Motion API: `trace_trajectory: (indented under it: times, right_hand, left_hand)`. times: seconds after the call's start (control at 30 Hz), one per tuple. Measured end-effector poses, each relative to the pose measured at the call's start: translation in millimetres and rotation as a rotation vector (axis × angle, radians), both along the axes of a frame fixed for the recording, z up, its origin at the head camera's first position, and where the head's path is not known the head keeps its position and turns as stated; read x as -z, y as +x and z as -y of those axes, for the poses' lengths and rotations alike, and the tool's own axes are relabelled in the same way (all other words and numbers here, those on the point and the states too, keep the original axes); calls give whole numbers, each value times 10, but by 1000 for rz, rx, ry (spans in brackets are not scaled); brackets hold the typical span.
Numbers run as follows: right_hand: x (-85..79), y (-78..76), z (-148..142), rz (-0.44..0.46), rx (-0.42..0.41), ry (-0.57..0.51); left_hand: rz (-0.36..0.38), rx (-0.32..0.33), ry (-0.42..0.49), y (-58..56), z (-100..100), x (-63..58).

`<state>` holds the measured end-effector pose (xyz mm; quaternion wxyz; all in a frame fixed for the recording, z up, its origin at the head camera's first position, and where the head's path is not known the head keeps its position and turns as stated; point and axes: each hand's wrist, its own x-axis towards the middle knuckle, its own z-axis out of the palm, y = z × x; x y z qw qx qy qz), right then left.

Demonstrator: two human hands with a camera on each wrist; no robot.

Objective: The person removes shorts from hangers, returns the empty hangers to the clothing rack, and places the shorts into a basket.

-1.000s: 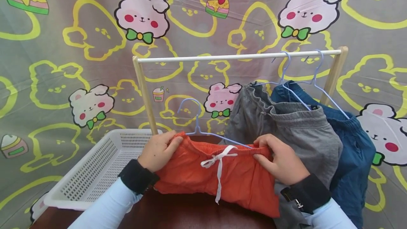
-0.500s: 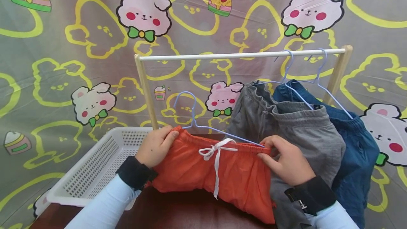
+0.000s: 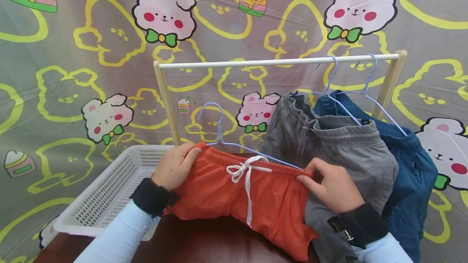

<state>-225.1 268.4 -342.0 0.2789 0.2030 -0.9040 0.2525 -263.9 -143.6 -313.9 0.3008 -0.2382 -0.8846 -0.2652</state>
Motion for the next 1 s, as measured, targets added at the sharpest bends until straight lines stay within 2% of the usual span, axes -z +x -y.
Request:
trace_trajectory:
  times: [0.43,0.63,0.8,1.0]
  right_hand:
    - [5,21,-50,21,-35,10]
    - [68,13,8,116,5,-97]
    - [109,11,62,209,62,-185]
    - [121,6,151,201,100,-244]
  left_hand:
    - [-31,-31,0,-49,63,-6]
    - [-25,-44,7,-27,39,13]
    - [-3,-29,33,-17,3,40]
    - [-11,-12,34,-3,-53,40]
